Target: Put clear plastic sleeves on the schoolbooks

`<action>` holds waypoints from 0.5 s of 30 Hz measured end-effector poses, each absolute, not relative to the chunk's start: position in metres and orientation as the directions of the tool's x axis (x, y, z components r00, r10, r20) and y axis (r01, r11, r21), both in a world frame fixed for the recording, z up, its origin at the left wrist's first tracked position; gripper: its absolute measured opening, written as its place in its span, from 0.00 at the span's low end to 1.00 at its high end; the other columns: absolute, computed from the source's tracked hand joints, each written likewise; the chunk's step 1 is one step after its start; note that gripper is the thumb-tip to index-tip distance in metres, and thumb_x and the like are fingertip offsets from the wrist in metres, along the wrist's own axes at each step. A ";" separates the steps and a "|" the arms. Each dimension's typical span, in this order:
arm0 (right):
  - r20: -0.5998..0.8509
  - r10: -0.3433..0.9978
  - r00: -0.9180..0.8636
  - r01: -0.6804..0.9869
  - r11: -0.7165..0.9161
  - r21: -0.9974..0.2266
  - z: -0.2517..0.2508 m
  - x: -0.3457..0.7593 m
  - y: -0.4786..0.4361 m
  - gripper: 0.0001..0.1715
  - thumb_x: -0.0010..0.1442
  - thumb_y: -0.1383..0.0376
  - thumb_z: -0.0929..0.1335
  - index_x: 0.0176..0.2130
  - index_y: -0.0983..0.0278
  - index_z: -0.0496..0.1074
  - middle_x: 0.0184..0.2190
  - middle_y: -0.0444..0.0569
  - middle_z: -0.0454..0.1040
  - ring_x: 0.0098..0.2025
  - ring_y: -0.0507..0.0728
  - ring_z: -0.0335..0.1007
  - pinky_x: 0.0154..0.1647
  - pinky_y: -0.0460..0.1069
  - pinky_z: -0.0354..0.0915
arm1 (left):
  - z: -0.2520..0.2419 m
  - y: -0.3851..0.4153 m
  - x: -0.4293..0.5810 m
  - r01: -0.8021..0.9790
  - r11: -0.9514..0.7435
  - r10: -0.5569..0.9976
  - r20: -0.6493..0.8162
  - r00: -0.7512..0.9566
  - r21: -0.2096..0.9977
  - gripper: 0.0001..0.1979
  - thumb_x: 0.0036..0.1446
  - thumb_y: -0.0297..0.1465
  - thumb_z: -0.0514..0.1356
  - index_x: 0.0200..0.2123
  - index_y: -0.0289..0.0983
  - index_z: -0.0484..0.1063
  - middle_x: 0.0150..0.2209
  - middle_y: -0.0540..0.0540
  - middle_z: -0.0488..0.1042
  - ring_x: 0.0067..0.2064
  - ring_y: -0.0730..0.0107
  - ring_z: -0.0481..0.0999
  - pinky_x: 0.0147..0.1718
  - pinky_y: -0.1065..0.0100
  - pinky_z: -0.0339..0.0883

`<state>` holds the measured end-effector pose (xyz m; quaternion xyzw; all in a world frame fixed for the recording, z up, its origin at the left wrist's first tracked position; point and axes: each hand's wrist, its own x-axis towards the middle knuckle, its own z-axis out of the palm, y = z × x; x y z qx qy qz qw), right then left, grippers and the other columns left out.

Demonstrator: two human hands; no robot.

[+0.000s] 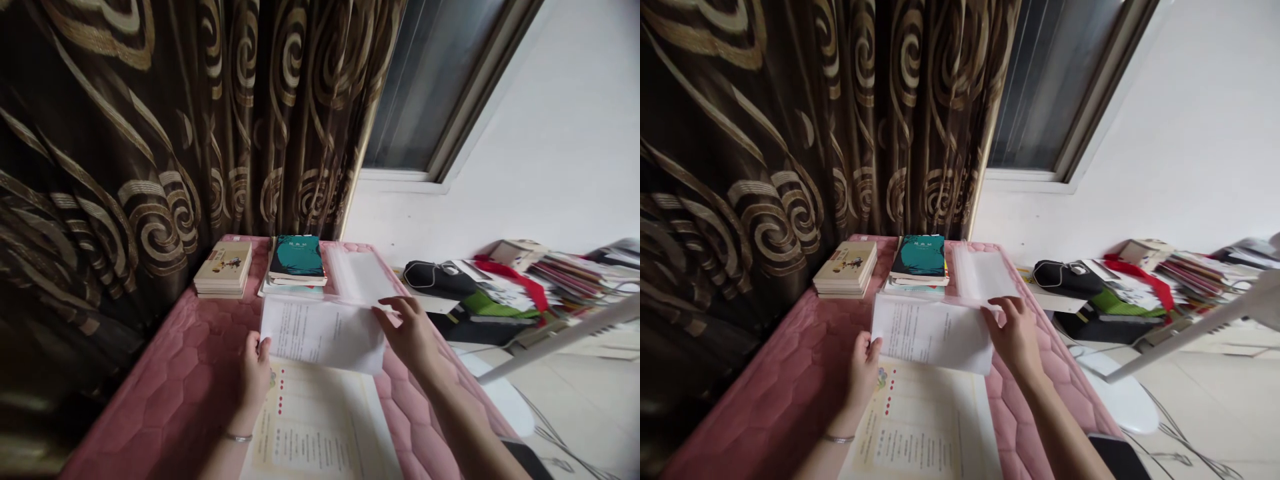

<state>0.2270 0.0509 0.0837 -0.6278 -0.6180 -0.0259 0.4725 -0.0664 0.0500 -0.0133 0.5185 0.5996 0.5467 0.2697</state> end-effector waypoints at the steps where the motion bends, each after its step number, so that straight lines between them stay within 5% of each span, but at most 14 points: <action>1: 0.689 0.711 0.139 0.874 0.240 -0.424 0.087 0.222 0.050 0.19 0.59 0.51 0.64 0.38 0.62 0.74 0.41 0.55 0.71 0.42 0.62 0.68 0.42 0.57 0.65 | -0.014 0.050 -0.067 0.337 -0.135 0.916 0.247 -0.316 0.932 0.11 0.59 0.41 0.50 0.29 0.41 0.58 0.24 0.54 0.63 0.26 0.72 0.65 0.27 0.71 0.60; 4: 0.727 0.669 -0.152 0.944 0.315 -0.093 0.102 0.203 0.051 0.14 0.64 0.58 0.62 0.42 0.60 0.74 0.44 0.55 0.72 0.47 0.63 0.66 0.47 0.58 0.61 | -0.015 0.050 -0.067 0.365 -0.136 0.916 0.258 -0.308 0.921 0.11 0.58 0.42 0.50 0.29 0.42 0.58 0.24 0.54 0.63 0.27 0.71 0.66 0.28 0.71 0.60; 7: 0.616 0.710 -0.342 0.908 0.418 0.022 0.116 0.186 0.059 0.14 0.66 0.60 0.61 0.46 0.61 0.72 0.45 0.54 0.75 0.47 0.62 0.68 0.47 0.56 0.59 | -0.017 0.050 -0.067 0.376 -0.136 0.913 0.263 -0.311 0.917 0.11 0.59 0.42 0.50 0.30 0.42 0.59 0.24 0.53 0.64 0.27 0.70 0.67 0.28 0.71 0.60; 11: 0.466 0.771 -0.434 0.864 0.503 -0.028 0.128 0.178 0.079 0.13 0.65 0.60 0.63 0.41 0.61 0.74 0.37 0.51 0.79 0.38 0.59 0.73 0.45 0.56 0.59 | -0.017 0.050 -0.067 0.376 -0.147 0.914 0.271 -0.302 0.915 0.11 0.58 0.42 0.50 0.29 0.42 0.58 0.24 0.53 0.64 0.27 0.70 0.66 0.28 0.71 0.61; 15: 0.367 0.829 -0.423 0.830 0.517 -0.210 0.143 0.179 0.092 0.13 0.63 0.60 0.64 0.33 0.59 0.77 0.33 0.47 0.80 0.34 0.57 0.74 0.43 0.53 0.61 | -0.017 0.050 -0.068 0.407 -0.122 0.917 0.259 -0.303 0.905 0.12 0.58 0.43 0.49 0.29 0.42 0.58 0.23 0.54 0.62 0.26 0.70 0.65 0.28 0.70 0.60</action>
